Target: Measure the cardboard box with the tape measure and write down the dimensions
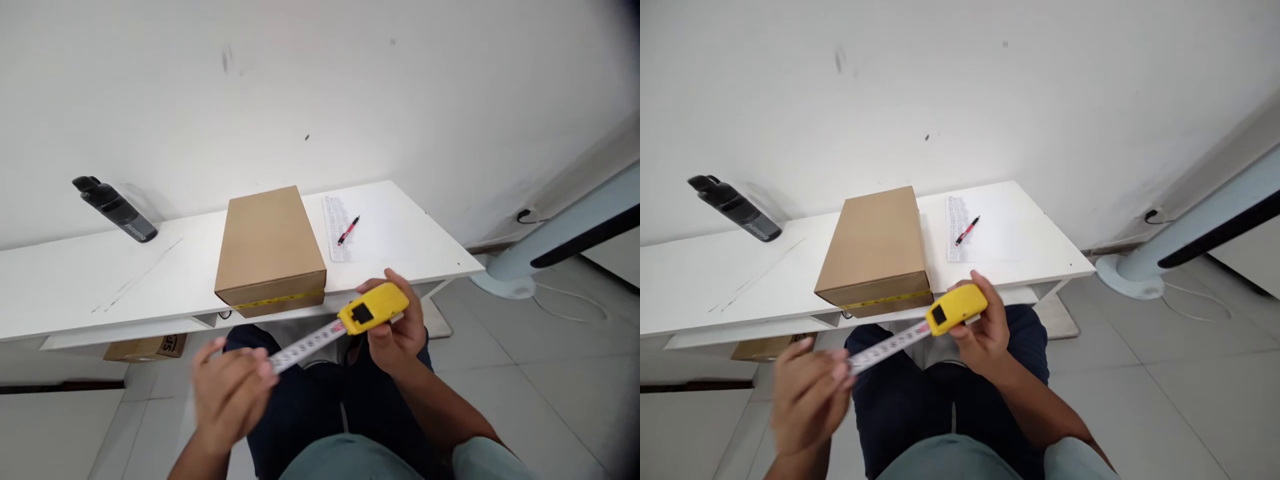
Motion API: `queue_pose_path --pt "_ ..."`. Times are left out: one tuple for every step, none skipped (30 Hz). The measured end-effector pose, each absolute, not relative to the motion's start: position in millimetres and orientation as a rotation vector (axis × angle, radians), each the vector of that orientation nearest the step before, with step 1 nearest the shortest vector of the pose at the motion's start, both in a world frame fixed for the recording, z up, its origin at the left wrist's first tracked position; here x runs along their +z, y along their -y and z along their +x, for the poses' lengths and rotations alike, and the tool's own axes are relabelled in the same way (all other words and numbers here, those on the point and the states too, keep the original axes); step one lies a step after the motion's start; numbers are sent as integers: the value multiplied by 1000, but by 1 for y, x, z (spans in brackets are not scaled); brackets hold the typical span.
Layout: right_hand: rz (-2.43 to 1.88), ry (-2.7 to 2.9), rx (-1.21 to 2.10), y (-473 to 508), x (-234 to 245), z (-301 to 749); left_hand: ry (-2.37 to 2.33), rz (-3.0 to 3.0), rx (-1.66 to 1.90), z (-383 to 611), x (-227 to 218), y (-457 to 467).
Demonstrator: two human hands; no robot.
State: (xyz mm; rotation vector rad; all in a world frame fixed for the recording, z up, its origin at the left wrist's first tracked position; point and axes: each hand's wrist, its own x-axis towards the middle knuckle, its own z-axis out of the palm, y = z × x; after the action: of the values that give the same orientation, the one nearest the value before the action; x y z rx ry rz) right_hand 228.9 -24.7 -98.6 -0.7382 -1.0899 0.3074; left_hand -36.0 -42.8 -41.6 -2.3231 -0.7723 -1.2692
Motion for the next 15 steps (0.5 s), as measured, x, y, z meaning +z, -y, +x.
queue_pose_path --pt "-773 1115 356 37 -106 228 748 -2386 -1260 -20 -48 48" --pt "-832 1122 430 47 -113 228 732 -2440 -1254 -3 -57 50" --pt "-902 1103 521 55 -119 228 731 -2478 -1278 14 -66 50" --pt "-973 1054 620 61 -125 228 753 -2505 -1319 29 -76 48" --pt "-1033 986 716 64 -130 228 792 -2535 -1360 43 -86 45" --pt "-1074 909 798 66 -134 229 839 -2566 -1397 55 -96 42" --pt "-1101 828 860 66 -137 230 883 -2595 -1419 66 -104 39" --pt "-1124 753 910 65 -140 232 913 -2625 -1422 74 -112 35" --pt "-1138 689 952 63 -142 234 926 -2657 -1408 81 -118 32" --pt "-1144 637 991 61 -144 236 921 -2692 -1380 86 -123 28" --pt "-1143 597 1031 59 -146 238 909 -2738 -1342 91 -127 24" --pt "-1134 575 1084 57 -148 242 896 -2809 -1297 95 -129 19" --pt "-1121 577 1151 56 -150 246 886 -2912 -1251 99 -130 14" --pt "-1109 610 1222 55 -150 251 878 -3040 -1213 102 -128 8" --pt "-1110 687 1278 55 -150 259 872 -3169 -1195 105 -125 3"
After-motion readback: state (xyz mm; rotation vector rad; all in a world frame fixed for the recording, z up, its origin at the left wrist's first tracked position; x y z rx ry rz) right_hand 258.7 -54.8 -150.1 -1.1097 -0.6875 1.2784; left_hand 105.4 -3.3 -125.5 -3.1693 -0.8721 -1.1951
